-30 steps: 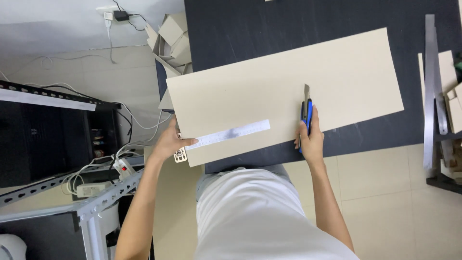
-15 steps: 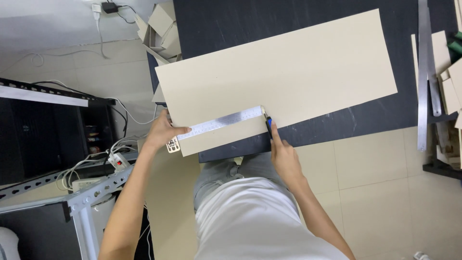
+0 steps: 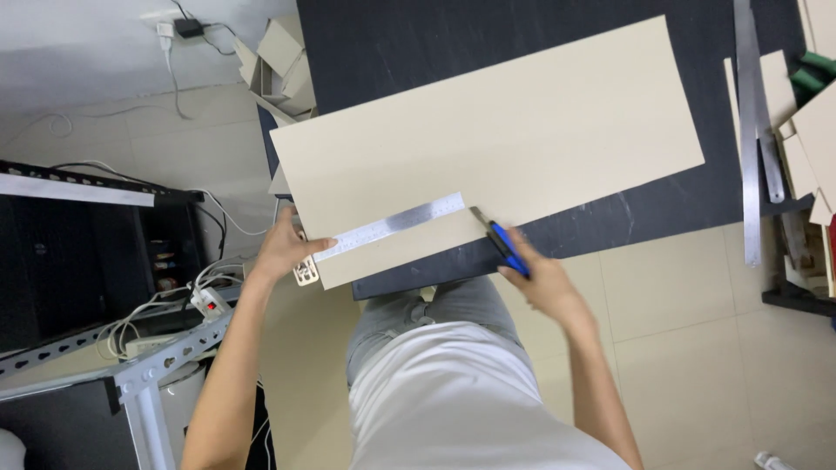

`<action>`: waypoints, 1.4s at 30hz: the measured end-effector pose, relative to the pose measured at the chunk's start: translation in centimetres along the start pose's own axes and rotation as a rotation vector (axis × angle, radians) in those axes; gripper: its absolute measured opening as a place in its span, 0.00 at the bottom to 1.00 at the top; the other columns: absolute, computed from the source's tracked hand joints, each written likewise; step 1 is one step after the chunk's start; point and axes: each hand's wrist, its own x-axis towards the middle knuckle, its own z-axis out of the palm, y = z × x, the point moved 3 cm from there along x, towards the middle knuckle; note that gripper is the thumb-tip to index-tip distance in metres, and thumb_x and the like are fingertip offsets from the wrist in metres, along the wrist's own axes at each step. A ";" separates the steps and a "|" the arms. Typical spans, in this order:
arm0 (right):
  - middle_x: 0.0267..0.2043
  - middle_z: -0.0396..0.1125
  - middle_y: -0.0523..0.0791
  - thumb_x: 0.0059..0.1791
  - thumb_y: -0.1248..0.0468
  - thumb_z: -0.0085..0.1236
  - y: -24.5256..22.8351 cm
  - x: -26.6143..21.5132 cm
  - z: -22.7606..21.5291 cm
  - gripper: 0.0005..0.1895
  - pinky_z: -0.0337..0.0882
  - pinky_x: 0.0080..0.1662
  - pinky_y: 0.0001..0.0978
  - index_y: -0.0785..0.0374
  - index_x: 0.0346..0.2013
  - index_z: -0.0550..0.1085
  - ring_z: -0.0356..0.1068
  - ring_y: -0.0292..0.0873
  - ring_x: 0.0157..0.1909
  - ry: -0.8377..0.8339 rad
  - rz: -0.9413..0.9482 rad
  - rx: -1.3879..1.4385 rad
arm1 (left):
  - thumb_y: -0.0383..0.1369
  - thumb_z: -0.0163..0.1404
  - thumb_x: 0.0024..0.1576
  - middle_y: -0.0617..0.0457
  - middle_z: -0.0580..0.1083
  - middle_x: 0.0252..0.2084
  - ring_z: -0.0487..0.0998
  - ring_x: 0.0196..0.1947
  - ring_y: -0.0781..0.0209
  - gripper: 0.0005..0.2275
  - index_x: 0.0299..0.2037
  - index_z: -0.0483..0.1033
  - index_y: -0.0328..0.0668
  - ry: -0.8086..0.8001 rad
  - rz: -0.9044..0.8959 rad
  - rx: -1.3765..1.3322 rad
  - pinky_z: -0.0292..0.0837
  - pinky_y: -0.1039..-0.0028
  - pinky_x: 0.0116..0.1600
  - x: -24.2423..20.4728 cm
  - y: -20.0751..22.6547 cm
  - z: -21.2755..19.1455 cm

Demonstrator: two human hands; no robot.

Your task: Measuring and cutting cardboard sheets with a utility knife and a metal ruler on a workbench

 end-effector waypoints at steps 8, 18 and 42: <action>0.23 0.65 0.46 0.45 0.52 0.73 24.1 6.2 -7.7 0.17 0.63 0.33 0.39 0.58 0.31 0.75 0.65 0.46 0.25 0.770 0.261 0.277 | 0.35 0.63 0.49 0.39 0.70 0.37 0.73 0.35 0.46 0.28 0.60 0.69 0.37 0.188 -0.117 -0.202 0.68 0.60 0.39 -4.2 -3.0 -2.9; 0.40 0.77 0.52 0.34 0.70 0.76 6.1 7.0 2.7 0.20 0.72 0.54 0.40 0.69 0.37 0.76 0.76 0.50 0.49 0.204 -0.184 1.048 | 0.25 0.46 0.60 0.63 0.68 0.34 0.70 0.37 0.68 0.06 0.41 0.74 0.50 0.088 0.077 -1.374 0.61 0.80 0.44 1.1 13.0 24.7; 0.39 0.62 0.53 0.44 0.65 0.70 39.5 14.0 -19.7 0.18 0.63 0.45 0.47 0.64 0.32 0.65 0.63 0.56 0.43 1.181 0.024 0.072 | 0.52 0.52 0.49 0.40 0.29 0.76 0.25 0.75 0.41 0.43 0.75 0.44 0.54 0.508 -0.287 0.103 0.27 0.34 0.70 -2.7 1.4 12.2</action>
